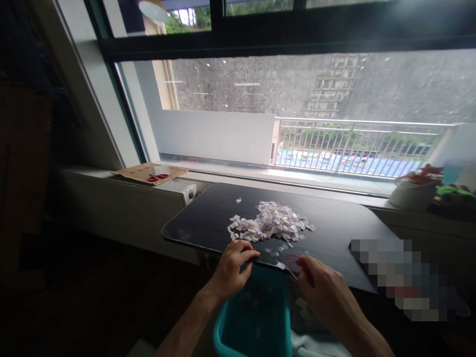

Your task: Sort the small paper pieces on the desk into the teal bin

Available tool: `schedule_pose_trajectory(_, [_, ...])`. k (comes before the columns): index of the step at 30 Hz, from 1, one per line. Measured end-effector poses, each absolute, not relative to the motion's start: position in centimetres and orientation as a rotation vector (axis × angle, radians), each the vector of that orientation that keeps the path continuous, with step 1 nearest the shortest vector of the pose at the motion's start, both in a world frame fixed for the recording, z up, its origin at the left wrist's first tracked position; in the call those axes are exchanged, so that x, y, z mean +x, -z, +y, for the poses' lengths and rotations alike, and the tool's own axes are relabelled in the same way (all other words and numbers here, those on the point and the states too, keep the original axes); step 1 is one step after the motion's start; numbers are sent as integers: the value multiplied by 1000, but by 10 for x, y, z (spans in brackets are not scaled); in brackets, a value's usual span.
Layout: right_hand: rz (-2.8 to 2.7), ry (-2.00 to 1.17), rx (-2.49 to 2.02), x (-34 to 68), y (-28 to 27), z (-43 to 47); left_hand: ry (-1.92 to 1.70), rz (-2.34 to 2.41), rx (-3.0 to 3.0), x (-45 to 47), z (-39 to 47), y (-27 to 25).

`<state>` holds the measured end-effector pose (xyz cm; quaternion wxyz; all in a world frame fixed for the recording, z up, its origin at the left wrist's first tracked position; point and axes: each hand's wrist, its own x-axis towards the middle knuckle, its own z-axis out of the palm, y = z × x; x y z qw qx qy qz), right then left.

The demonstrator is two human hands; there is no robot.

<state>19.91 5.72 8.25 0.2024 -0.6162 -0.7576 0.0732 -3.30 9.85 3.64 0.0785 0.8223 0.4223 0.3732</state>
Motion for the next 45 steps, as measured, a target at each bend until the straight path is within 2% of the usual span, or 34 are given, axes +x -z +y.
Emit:
schedule_pose_trajectory(5, [-2106, -254, -1606, 186, -80, 64, -1107, 1259, 2453, -34, 98, -37])
schedule_pose_trajectory(22, [-2118, -222, -1662, 188, -84, 85, -1130, 1252, 2441, -34, 99, -34])
schedule_pose_trajectory(38, [-2247, -343, -1428, 181, -86, 95, -1135, 1256, 2464, -34, 101, -34])
schedule_pose_trajectory(45, [-2189, -288, -1572, 190, -89, 82, -1120, 1243, 2460, -34, 101, -33])
